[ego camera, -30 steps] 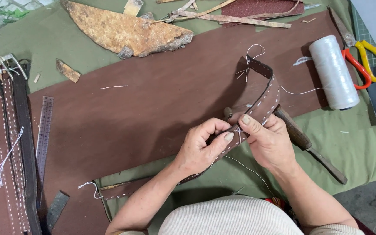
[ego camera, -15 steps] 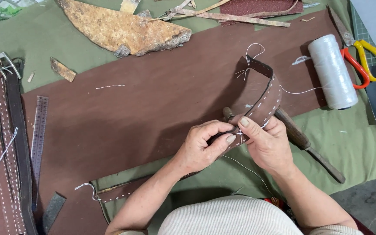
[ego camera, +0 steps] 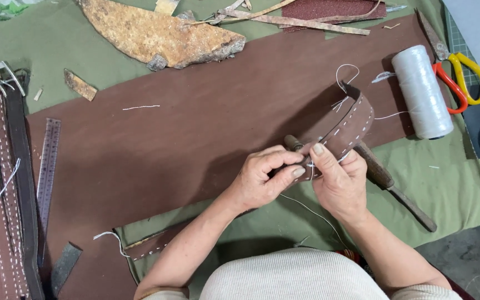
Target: Hand-stitching a brown leather strap using a needle and white thread on a workshop table.
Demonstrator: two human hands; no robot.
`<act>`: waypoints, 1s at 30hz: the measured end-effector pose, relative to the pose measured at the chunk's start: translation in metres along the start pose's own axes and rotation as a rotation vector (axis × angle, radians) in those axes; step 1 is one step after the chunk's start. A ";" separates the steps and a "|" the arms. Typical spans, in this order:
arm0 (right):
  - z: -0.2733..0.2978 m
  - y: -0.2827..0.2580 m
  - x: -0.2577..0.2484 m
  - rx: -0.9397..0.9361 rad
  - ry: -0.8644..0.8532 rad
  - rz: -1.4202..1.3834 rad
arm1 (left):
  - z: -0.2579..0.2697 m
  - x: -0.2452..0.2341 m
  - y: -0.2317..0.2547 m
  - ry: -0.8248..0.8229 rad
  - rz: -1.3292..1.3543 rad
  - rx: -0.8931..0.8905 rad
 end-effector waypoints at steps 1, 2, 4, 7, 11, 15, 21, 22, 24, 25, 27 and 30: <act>0.003 -0.003 0.005 -0.001 -0.003 0.000 | 0.002 0.002 0.003 0.002 0.000 0.003; 0.004 -0.007 0.011 -0.016 0.013 -0.008 | 0.000 0.002 0.006 0.005 0.015 -0.022; 0.004 -0.007 0.012 -0.034 0.025 -0.018 | -0.001 0.005 0.012 0.010 0.029 -0.042; 0.002 0.001 0.010 -0.012 0.002 -0.017 | 0.002 0.006 0.015 0.049 0.092 -0.115; 0.003 0.001 0.012 -0.022 -0.046 0.014 | 0.003 0.003 0.026 0.114 -0.032 -0.108; 0.002 0.002 0.013 0.042 -0.078 -0.009 | 0.000 0.000 0.030 0.119 -0.142 -0.089; 0.002 0.003 0.013 0.087 -0.031 -0.013 | -0.005 -0.003 0.037 0.064 -0.157 -0.102; 0.001 0.008 0.007 0.088 -0.031 -0.012 | -0.005 -0.004 0.033 0.065 -0.155 -0.103; -0.002 0.014 -0.002 -0.004 -0.080 -0.044 | -0.005 -0.004 0.023 0.000 -0.009 -0.179; -0.002 0.015 -0.002 -0.001 -0.082 -0.042 | -0.002 -0.004 0.018 0.003 -0.007 -0.181; -0.003 0.014 -0.002 -0.048 -0.118 -0.020 | 0.002 -0.003 0.006 -0.030 0.104 -0.225; -0.004 0.019 -0.007 -0.069 -0.120 -0.004 | -0.001 -0.003 0.005 -0.051 0.146 -0.227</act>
Point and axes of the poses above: each hand's wrist, its own z-axis away from the middle knuckle, its own x-axis out of the palm, y = z × x, the point moved 3 cm from there along -z, towards the middle knuckle, and after that the axes turned 10 degrees about -x, right-handed, at the moved point
